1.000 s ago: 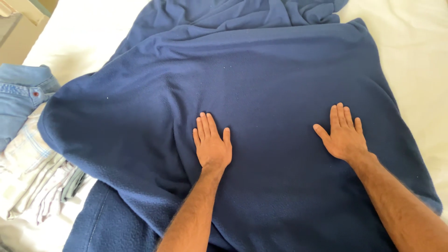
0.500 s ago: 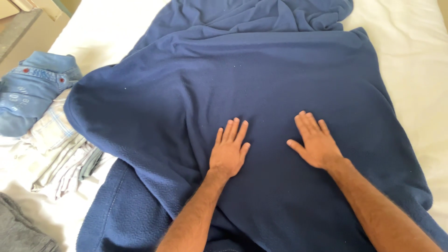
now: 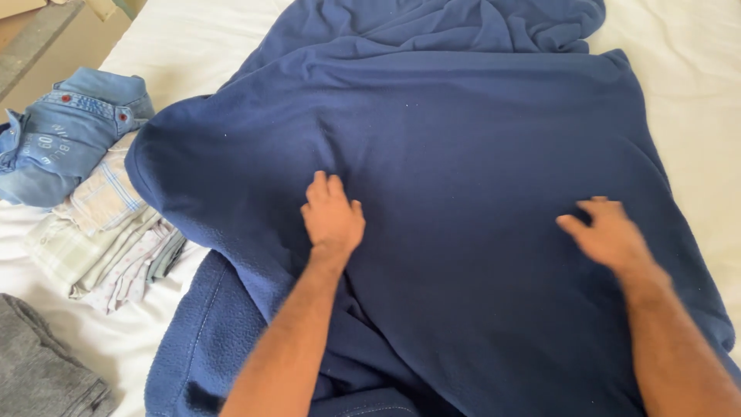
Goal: The person folds a large navy blue blanket on a bed. They repeatedly smooth the fabric with both hands, fold sections over, and adjust the edges to create a neat stack. Other folded clothes are visible on the side of the bed.
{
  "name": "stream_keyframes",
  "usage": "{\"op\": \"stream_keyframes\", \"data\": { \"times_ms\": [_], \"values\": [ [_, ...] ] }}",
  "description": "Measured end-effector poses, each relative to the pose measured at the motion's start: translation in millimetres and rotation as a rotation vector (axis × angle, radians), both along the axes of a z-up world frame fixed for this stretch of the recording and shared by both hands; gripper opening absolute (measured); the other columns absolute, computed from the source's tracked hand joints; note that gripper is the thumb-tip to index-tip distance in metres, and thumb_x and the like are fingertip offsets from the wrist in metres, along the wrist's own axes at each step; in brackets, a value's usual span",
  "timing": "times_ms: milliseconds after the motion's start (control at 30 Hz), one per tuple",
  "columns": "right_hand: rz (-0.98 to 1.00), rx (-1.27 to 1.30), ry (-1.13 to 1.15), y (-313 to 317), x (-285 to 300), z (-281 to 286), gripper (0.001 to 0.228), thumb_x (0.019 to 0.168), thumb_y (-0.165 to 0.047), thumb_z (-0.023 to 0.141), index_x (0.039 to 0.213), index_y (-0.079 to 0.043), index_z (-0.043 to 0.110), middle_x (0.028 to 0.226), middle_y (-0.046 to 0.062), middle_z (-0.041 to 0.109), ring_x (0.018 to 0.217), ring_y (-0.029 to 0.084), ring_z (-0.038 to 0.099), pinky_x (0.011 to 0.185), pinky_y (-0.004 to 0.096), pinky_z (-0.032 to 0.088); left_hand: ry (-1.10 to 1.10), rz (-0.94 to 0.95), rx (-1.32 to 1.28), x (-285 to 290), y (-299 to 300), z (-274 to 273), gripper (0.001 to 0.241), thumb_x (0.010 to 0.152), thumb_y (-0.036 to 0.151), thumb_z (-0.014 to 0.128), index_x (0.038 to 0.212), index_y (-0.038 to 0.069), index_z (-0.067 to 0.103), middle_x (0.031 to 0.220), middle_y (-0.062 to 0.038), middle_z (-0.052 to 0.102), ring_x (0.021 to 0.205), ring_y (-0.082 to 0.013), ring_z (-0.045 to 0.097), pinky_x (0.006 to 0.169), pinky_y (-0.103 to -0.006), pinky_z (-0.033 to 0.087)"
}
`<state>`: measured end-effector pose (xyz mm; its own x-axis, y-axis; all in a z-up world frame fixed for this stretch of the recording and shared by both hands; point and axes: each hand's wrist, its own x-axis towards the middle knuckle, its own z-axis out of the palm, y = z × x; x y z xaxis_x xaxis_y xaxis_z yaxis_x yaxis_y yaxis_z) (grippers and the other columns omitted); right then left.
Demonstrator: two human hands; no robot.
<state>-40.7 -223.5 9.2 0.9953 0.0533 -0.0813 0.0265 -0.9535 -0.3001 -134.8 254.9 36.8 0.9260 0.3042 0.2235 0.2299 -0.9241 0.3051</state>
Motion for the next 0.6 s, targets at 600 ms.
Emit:
{"op": "stream_keyframes", "data": {
  "times_ms": [600],
  "values": [
    [-0.798, 0.678, -0.256, -111.6, 15.4, 13.7, 0.062, 0.091, -0.037, 0.083, 0.137, -0.002, 0.059, 0.127, 0.024, 0.065, 0.114, 0.033, 0.066, 0.096, 0.044, 0.053, -0.003, 0.381, -0.622, 4.4, 37.5, 22.9, 0.038, 0.083, 0.036, 0.083, 0.100, 0.004, 0.072, 0.090, -0.013, 0.076, 0.084, -0.0300, 0.073, 0.079, -0.0418, 0.057]
  ]
}}
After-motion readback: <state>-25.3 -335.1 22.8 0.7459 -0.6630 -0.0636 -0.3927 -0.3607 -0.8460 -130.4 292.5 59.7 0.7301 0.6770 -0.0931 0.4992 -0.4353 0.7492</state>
